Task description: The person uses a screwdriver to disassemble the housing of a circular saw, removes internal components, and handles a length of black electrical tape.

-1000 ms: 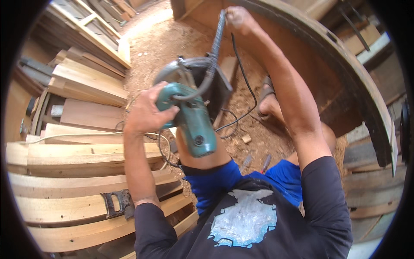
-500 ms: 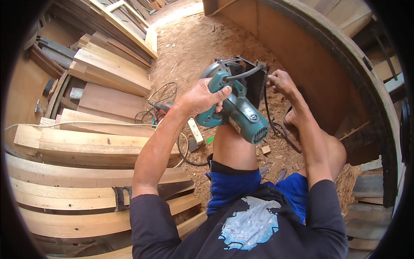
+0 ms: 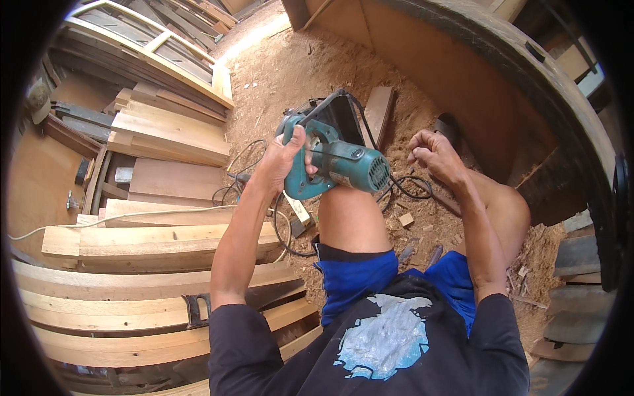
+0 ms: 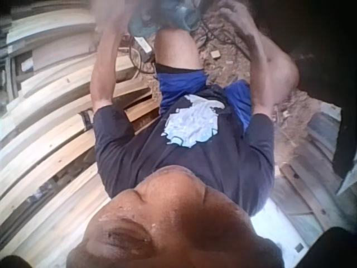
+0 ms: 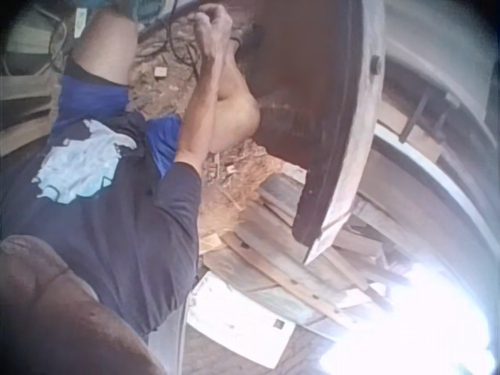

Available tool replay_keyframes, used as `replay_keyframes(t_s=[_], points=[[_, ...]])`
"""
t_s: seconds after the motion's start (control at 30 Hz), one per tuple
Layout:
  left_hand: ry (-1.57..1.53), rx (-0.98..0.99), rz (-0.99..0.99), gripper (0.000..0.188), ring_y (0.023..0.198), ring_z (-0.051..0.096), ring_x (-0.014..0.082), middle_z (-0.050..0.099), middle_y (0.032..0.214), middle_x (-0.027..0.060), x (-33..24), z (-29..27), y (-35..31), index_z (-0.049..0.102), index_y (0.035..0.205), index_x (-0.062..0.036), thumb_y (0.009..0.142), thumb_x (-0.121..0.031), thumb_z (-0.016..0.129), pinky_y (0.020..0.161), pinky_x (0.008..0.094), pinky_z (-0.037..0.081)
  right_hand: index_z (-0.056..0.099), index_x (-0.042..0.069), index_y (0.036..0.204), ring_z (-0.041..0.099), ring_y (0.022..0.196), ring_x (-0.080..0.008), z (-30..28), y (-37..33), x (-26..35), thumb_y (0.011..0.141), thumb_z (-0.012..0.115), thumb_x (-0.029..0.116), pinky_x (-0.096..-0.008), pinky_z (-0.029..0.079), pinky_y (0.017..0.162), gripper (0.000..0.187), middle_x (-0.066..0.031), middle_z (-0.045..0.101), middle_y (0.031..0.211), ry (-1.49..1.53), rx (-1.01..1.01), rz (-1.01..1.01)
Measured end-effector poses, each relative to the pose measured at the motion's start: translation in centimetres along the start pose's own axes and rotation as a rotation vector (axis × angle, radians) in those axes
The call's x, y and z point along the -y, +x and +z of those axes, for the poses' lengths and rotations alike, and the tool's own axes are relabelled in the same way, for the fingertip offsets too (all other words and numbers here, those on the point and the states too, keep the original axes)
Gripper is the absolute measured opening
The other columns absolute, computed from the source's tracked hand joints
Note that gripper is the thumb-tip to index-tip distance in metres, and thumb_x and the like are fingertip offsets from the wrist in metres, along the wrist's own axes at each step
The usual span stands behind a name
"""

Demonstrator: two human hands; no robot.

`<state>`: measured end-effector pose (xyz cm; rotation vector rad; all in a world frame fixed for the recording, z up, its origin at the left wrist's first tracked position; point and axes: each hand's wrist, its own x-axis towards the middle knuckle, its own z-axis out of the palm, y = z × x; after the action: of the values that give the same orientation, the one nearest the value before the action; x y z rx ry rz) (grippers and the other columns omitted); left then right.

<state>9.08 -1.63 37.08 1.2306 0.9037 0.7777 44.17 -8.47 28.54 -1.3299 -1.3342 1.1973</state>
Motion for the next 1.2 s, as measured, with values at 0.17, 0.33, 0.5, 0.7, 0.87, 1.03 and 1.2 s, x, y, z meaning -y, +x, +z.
replay_keyframes(t_s=[0.17,0.33,0.5,0.7,0.87,1.03,1.2], points=[[-0.064,0.013,-0.016,0.082,0.056,0.059,0.0181,0.055,0.069,0.0050,-0.5,-0.2,-0.8,0.059,0.097,-0.0072,0.090,-0.085,0.035,0.057,0.0355,0.056,0.063,-0.005,0.104,0.068,0.085,-0.0135,0.8,-1.6,2.9,0.094,0.060,0.004,-0.0303,0.055,0.078,0.013,-0.0084,0.072,0.089,0.094,-0.009,-0.200],[-0.037,0.058,0.036,0.080,0.055,0.061,0.0183,0.057,0.066,0.0056,-0.9,-1.0,-2.6,0.059,0.099,-0.0066,0.092,-0.083,0.036,0.057,0.0343,0.056,0.068,-0.006,0.100,0.067,0.083,-0.0134,3.8,-1.9,7.0,0.094,0.063,0.004,-0.0318,0.054,0.079,0.013,-0.0077,0.072,0.088,0.026,0.019,-0.276],[-0.053,0.065,0.023,0.081,0.055,0.063,0.0185,0.058,0.064,0.0059,-1.0,-0.8,-3.1,0.059,0.099,-0.0060,0.093,-0.083,0.035,0.058,0.0336,0.057,0.070,-0.004,0.097,0.068,0.079,-0.0183,7.7,-0.5,9.6,0.092,0.066,0.003,-0.0349,0.053,0.073,0.010,-0.0125,0.071,0.083,-0.038,0.076,-0.466],[-0.009,0.080,0.035,0.080,0.055,0.063,0.0191,0.059,0.064,0.0065,-1.5,-0.5,-3.4,0.061,0.099,-0.0054,0.095,-0.081,0.036,0.059,0.0343,0.058,0.072,0.000,0.095,0.071,0.078,-0.0299,8.9,2.0,10.9,0.087,0.072,0.005,-0.0395,0.053,0.073,0.010,-0.0195,0.072,0.086,-0.198,0.104,-0.597],[-0.043,0.046,0.027,0.077,0.055,0.063,0.0193,0.060,0.067,0.0075,-1.3,-0.3,-3.2,0.062,0.100,-0.0052,0.096,-0.079,0.039,0.060,0.0349,0.058,0.073,-0.002,0.095,0.070,0.077,-0.0217,9.0,2.6,10.3,0.085,0.074,0.000,-0.0352,0.054,0.074,0.010,-0.0165,0.072,0.082,-0.254,0.121,-0.669],[-0.072,0.069,0.032,0.076,0.057,0.062,0.0183,0.059,0.073,0.0068,-1.1,-0.4,-2.9,0.061,0.107,-0.0048,0.096,-0.077,0.042,0.059,0.0349,0.058,0.075,-0.001,0.095,0.073,0.079,-0.0261,9.1,2.6,10.7,0.085,0.075,0.002,-0.0369,0.055,0.074,0.011,-0.0176,0.073,0.084,-0.267,0.098,-0.660],[-0.056,0.086,0.039,0.075,0.059,0.062,0.0169,0.059,0.080,0.0055,-1.1,-0.4,-2.9,0.058,0.113,-0.0046,0.096,-0.076,0.043,0.058,0.0343,0.058,0.075,0.000,0.096,0.074,0.079,-0.0290,9.4,3.2,10.6,0.084,0.076,0.003,-0.0380,0.055,0.074,0.013,-0.0193,0.073,0.086,-0.320,0.073,-0.672]])
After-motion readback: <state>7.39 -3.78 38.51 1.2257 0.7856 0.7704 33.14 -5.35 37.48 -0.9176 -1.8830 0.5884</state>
